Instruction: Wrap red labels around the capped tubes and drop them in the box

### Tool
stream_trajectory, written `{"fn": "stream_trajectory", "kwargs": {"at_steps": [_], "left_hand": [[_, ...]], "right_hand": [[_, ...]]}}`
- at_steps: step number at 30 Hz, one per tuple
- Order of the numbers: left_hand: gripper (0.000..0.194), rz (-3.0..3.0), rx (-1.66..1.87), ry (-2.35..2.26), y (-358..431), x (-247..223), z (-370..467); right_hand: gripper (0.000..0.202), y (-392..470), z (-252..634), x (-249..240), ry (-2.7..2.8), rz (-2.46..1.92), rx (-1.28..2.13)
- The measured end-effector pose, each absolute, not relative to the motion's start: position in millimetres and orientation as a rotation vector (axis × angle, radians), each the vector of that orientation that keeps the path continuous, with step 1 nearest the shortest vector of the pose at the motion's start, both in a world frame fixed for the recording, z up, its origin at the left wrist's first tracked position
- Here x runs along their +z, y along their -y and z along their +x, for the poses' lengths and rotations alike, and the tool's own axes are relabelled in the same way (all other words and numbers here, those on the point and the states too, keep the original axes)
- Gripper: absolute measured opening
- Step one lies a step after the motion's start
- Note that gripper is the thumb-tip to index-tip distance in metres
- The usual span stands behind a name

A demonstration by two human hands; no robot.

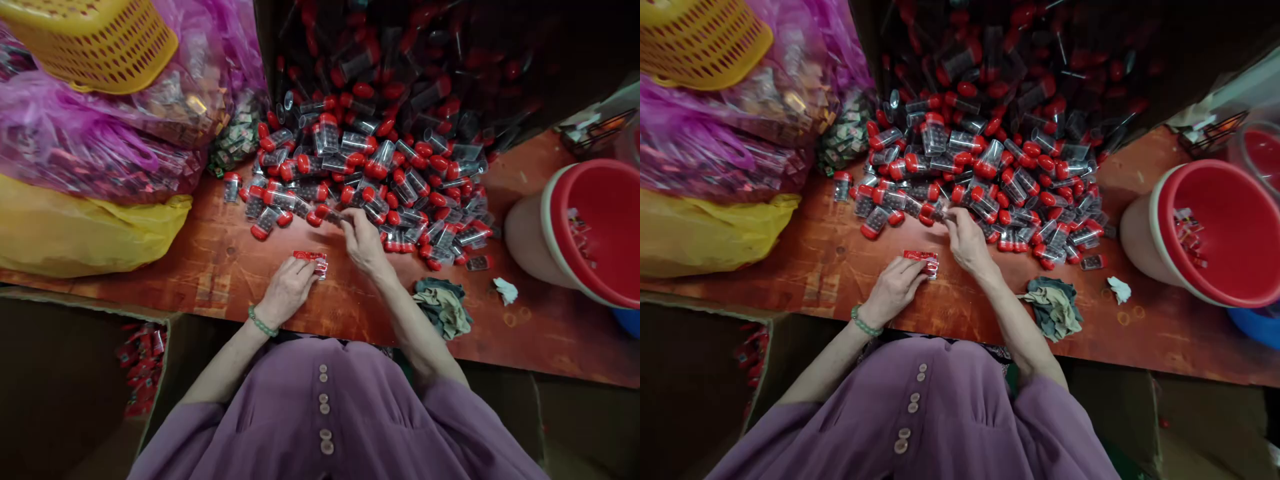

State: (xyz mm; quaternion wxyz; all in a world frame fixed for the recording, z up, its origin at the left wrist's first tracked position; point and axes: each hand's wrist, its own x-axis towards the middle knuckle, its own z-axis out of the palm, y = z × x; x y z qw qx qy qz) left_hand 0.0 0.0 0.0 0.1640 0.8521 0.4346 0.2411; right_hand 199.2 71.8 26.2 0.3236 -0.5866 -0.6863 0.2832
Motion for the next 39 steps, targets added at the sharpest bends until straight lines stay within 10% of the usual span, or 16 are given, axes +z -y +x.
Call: {"fn": "stream_trajectory", "kwargs": {"at_steps": [8,17,39], "left_hand": [[0.024,2.462,0.535,-1.328,-2,9,5],[0.009,2.009,1.210,-1.224,-10,23,-8],[0.007,1.939,0.959,-1.274,-9,3,-17]], "right_hand": [[0.031,-6,229,11,0.610,-1.117,1.570],[0.039,15,223,28,0.789,-1.153,1.453],[0.024,20,205,20,1.270,-1.384,1.144]]}}
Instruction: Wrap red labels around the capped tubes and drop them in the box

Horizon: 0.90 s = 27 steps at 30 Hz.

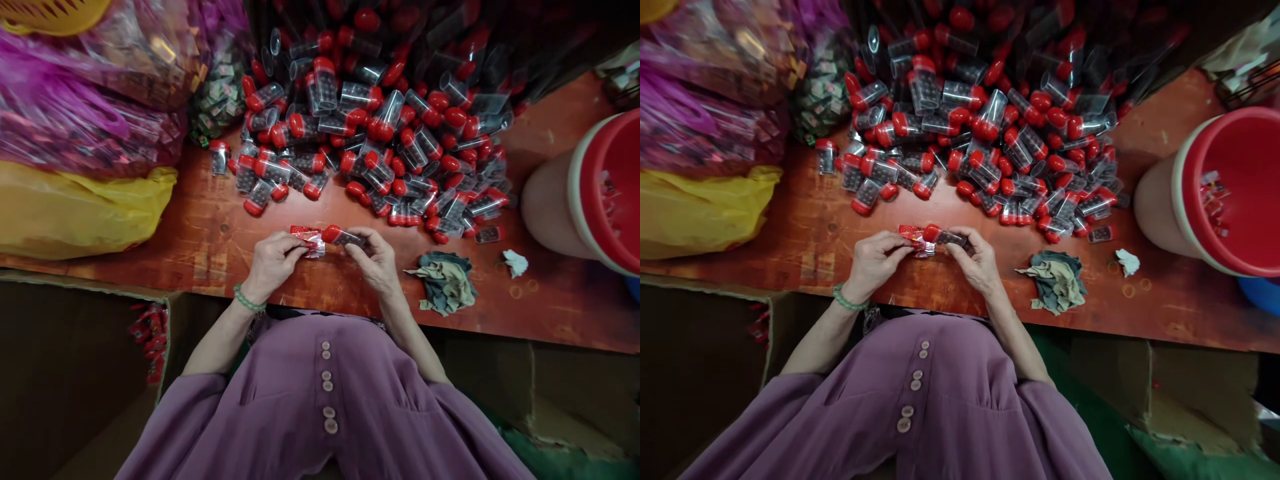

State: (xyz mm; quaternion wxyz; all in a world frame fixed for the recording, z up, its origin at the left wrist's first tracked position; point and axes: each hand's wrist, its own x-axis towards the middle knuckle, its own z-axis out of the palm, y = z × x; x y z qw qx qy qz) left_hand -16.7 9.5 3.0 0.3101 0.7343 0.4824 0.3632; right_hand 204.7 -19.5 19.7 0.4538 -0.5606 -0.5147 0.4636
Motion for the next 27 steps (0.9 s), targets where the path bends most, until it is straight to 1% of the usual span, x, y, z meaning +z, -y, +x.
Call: {"fn": "stream_trajectory", "kwargs": {"at_steps": [2,5,9,13,18,27], "left_hand": [[0.004,1.846,1.006,-1.264,-9,9,-19],[0.006,1.789,1.041,-1.210,-7,23,-23],[0.008,1.851,1.071,-1.131,-3,40,-24],[0.008,1.950,1.085,-1.075,0,46,-24],[0.008,2.121,1.038,-1.082,3,43,-24],[0.007,2.207,1.041,-1.037,3,33,-23]], "right_hand": [[0.021,22,206,26,1.341,-1.356,1.063],[0.020,25,205,38,1.486,-1.295,0.931],[0.022,27,203,49,1.700,-1.210,0.771],[0.026,29,205,54,1.906,-1.175,0.661],[0.032,34,206,65,2.086,-1.249,0.652],[0.033,33,208,76,2.256,-1.329,0.660]]}}
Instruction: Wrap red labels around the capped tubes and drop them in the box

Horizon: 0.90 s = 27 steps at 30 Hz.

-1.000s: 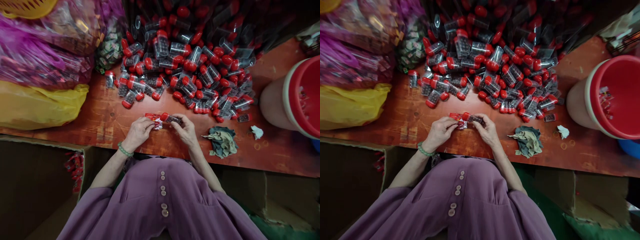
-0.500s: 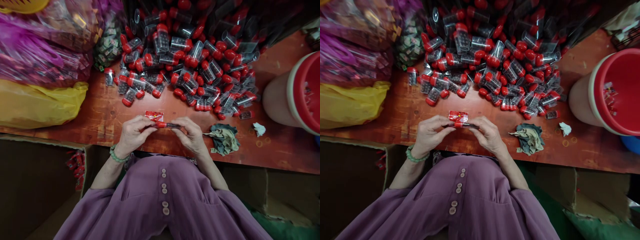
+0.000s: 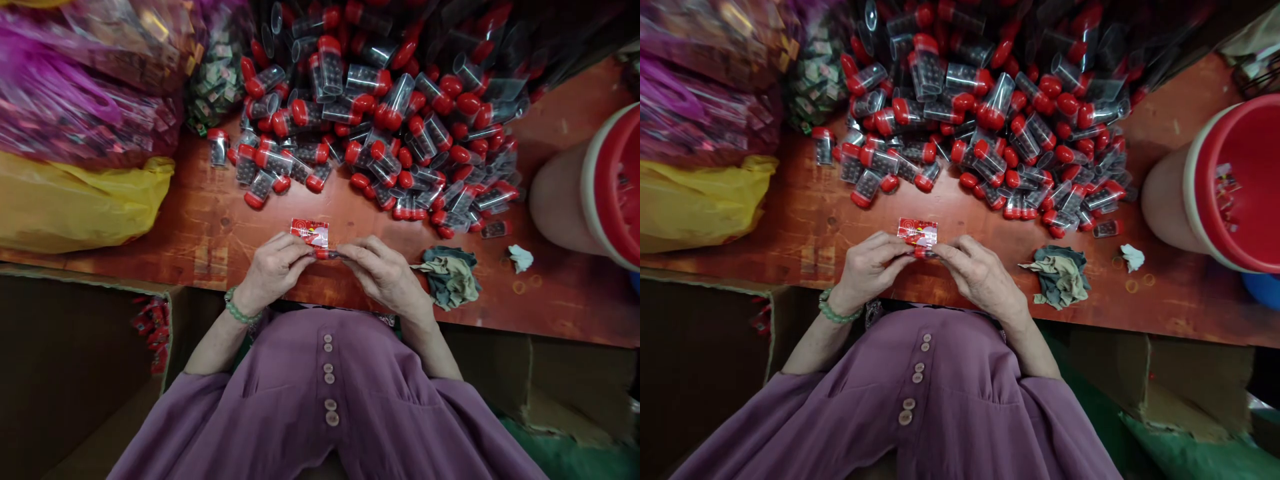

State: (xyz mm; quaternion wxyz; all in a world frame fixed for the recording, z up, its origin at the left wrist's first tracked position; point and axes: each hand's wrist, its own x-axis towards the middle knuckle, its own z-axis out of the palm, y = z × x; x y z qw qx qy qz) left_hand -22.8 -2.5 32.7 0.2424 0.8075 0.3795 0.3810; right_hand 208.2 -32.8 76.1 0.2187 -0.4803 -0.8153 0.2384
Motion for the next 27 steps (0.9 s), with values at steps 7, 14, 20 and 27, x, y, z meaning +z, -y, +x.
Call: {"fn": "stream_trajectory", "kwargs": {"at_steps": [7,14,20,27], "left_hand": [[0.008,2.281,0.961,-0.983,2,26,-22],[0.014,2.160,0.840,-0.853,-2,27,-26],[0.013,2.061,0.746,-0.780,-14,37,-30],[0.016,1.992,0.664,-0.693,-34,20,-18]], "right_hand": [[0.032,28,204,81,2.476,-1.382,0.651],[0.027,20,202,86,2.439,-1.268,0.747],[0.018,17,204,77,2.170,-1.188,1.011],[0.034,6,205,51,1.775,-1.240,1.487]]}}
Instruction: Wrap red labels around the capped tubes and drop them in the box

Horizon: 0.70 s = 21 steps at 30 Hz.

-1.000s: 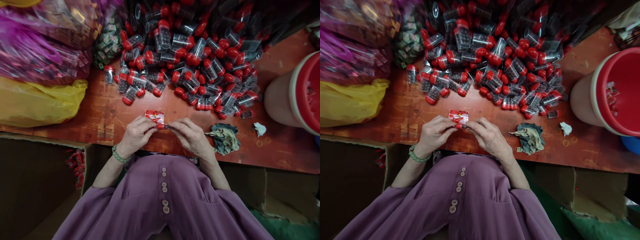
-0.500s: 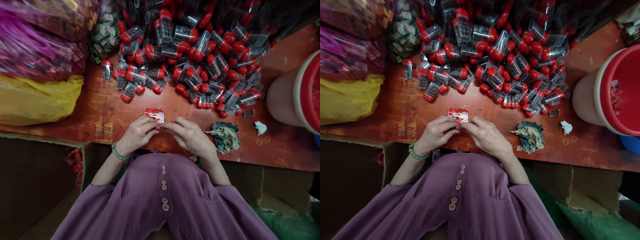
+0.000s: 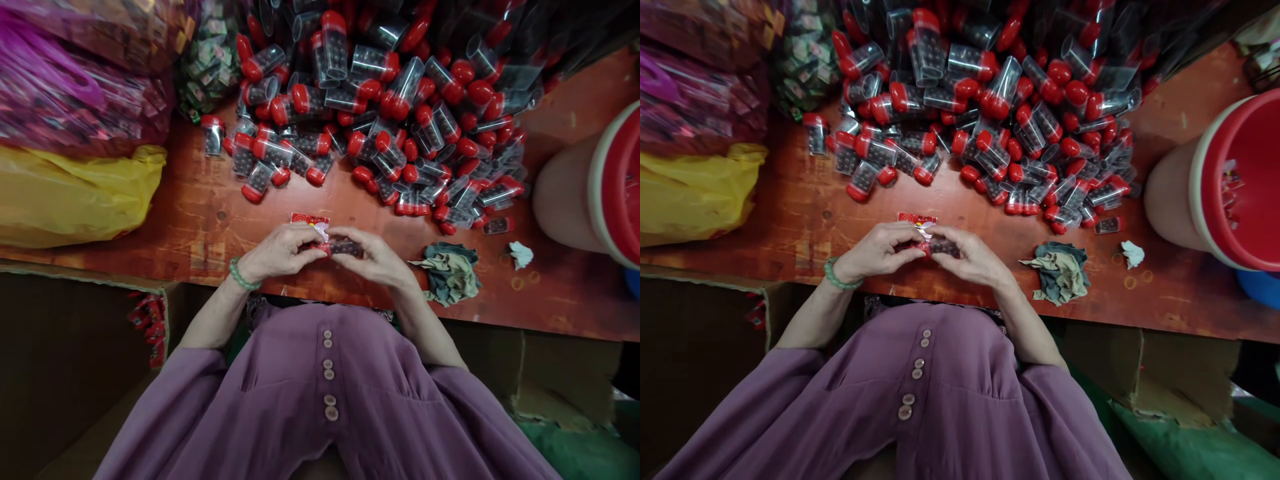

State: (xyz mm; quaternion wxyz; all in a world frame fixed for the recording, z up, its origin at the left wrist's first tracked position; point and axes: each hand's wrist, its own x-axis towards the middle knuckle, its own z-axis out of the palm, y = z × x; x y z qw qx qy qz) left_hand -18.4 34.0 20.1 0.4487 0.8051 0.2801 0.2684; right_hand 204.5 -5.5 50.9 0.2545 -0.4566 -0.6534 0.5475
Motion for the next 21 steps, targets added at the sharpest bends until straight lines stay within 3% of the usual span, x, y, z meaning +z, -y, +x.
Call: {"fn": "stream_trajectory", "kwargs": {"at_steps": [4,9,12,16,21], "left_hand": [[0.022,1.826,0.692,-0.817,-47,13,-10],[0.055,1.567,0.771,-0.937,-60,13,-13],[0.066,1.357,0.874,-0.871,-63,8,-20],[0.068,1.141,0.914,-0.807,-47,-3,-18],[0.053,0.794,0.882,-0.792,-21,-8,-2]], "right_hand": [[0.029,1,202,41,1.416,-1.289,1.611],[0.031,0,200,37,1.161,-1.338,1.503],[0.032,0,203,36,1.033,-1.339,1.464],[0.033,1,203,35,0.905,-1.280,1.525],[0.033,3,196,33,0.828,-1.212,1.631]]}}
